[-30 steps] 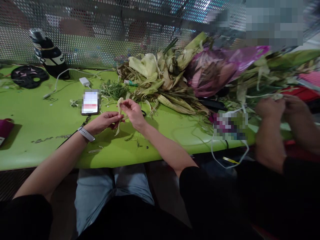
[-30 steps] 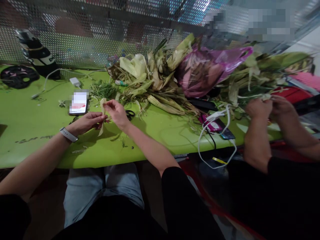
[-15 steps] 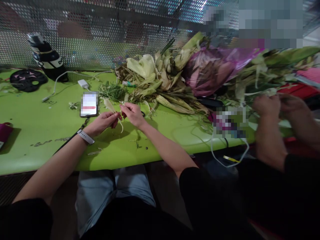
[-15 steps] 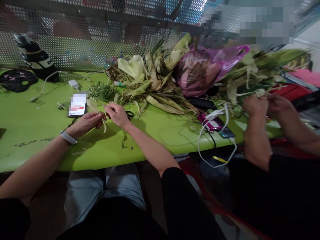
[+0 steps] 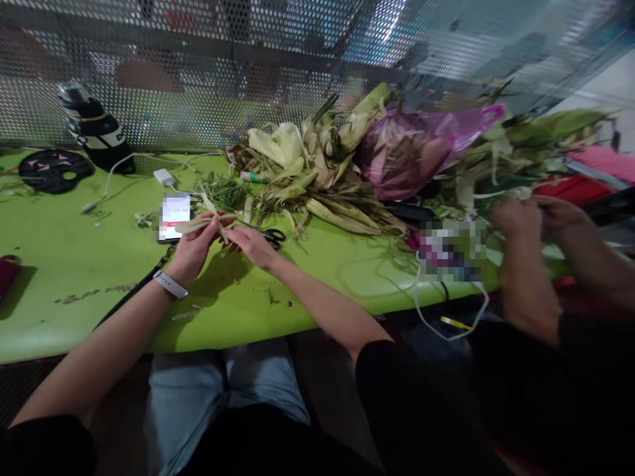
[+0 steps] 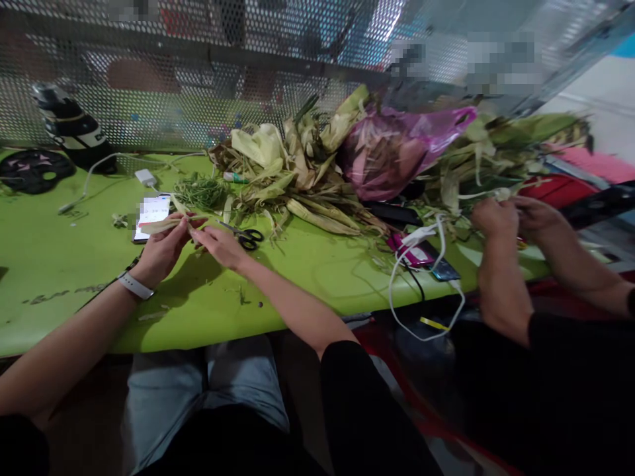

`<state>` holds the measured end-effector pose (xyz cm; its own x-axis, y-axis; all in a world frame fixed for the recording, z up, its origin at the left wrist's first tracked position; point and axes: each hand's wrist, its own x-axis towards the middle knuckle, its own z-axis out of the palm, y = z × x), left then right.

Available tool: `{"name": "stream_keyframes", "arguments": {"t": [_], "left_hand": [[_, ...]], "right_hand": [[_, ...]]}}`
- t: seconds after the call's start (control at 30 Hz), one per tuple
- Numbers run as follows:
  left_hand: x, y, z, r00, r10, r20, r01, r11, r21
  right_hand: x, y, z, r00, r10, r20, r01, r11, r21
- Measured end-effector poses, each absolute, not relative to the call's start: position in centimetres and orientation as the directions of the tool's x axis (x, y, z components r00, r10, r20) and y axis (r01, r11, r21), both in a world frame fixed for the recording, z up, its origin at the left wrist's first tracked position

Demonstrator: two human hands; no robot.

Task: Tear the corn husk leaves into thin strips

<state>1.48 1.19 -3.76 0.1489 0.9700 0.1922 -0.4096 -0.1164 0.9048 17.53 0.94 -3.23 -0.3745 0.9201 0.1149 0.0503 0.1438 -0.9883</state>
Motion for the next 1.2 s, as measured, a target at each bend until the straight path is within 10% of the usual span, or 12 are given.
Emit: {"name": "stream_keyframes", "arguments": {"t": [0.17,0.67,1.2], "left_hand": [[1.9,0.7,-3.7,0.177,0.976,0.127,-0.375,-0.053,0.926],[1.3,1.1,-3.4,0.089,0.992,0.094,-0.366,-0.055,0.929],[1.0,1.2,-3.3,0.229,0.969,0.094,-0.341,-0.01,0.94]], "right_hand": [[16.2,0.6,-3.4,-0.458,0.889,0.005,-0.104,-0.048,-0.993],[17.0,0.6,-3.3,-0.547,0.837,-0.012,0.064,0.028,-0.998],[18.0,0.9,-3.8,-0.223,0.958,0.182,0.035,0.194,-0.98]]}}
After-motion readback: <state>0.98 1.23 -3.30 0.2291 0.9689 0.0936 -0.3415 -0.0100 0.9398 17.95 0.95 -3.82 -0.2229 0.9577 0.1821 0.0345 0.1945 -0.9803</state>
